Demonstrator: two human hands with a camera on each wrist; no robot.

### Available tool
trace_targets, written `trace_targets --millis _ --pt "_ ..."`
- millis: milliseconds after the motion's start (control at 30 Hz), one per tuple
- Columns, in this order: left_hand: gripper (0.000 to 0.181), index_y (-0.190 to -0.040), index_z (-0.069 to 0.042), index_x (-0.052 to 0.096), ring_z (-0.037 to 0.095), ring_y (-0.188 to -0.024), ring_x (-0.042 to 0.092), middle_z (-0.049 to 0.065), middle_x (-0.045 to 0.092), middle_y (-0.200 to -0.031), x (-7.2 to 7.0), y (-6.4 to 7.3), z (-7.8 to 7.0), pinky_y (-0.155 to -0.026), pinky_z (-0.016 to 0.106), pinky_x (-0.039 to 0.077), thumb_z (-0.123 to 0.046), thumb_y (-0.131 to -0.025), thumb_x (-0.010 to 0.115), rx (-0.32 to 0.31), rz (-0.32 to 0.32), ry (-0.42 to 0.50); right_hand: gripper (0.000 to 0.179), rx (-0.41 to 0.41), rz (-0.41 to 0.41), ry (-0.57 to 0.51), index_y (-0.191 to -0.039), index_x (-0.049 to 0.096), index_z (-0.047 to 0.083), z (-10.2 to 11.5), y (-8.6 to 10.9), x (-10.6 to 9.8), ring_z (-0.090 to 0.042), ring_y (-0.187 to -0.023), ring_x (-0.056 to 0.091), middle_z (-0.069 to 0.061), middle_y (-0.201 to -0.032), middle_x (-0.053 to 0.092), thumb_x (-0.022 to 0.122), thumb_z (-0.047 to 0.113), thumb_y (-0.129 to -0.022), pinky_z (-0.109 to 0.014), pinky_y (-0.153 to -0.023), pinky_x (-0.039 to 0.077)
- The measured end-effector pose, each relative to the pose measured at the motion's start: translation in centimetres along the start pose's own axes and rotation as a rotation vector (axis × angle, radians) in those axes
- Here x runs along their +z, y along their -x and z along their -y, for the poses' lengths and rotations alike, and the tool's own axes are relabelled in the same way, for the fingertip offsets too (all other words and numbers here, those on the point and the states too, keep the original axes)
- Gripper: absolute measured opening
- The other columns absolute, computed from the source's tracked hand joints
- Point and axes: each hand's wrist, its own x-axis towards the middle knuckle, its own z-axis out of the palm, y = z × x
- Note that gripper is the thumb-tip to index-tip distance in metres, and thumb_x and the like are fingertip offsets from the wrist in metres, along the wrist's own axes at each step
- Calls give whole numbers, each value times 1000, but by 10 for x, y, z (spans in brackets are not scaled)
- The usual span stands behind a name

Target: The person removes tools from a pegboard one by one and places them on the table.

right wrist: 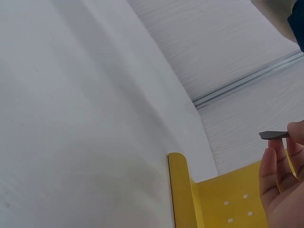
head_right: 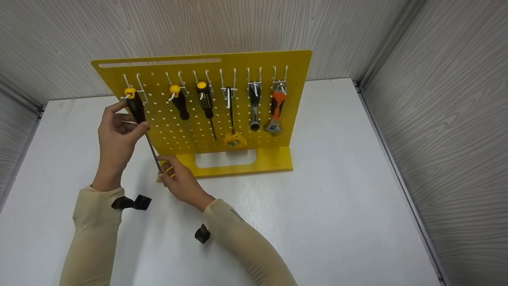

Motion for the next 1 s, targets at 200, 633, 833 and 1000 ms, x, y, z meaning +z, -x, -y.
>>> trace_targets --millis 200,633,833,1000 --pt "55 -133 -9 50 11 -80 56 4 59 -95 -3 6 -6 -74 22 45 -12 -83 74 39 -15 -9 38 -23 1 17 -133 45 9 0 2 -1 -36 -89 61 -13 -104 59 55 8 -97 -21 -72 46" --pt "53 -133 -8 51 9 -81 55 6 60 -95 -5 15 -7 -74 21 43 -11 -84 71 40 -13 -15 38 -41 30 13 -134 43 9 3 14 1 -35 -89 62 -13 -106 59 55 11 -98 -22 -74 47" --pt "52 -133 -7 51 11 -84 57 5 60 -96 -6 17 -8 -78 24 44 -10 -84 71 36 -6 28 38 -46 30 -10 -134 44 10 3 17 -2 -39 -89 60 -22 -108 58 55 8 -97 -21 -71 47" --pt "52 -132 -8 51 12 -85 57 4 61 -97 -7 21 -10 -80 26 41 -10 -84 71 30 -1 49 37 -60 20 14 -134 47 10 3 20 -8 -24 -88 60 -22 -109 60 56 12 -97 -21 -72 47"
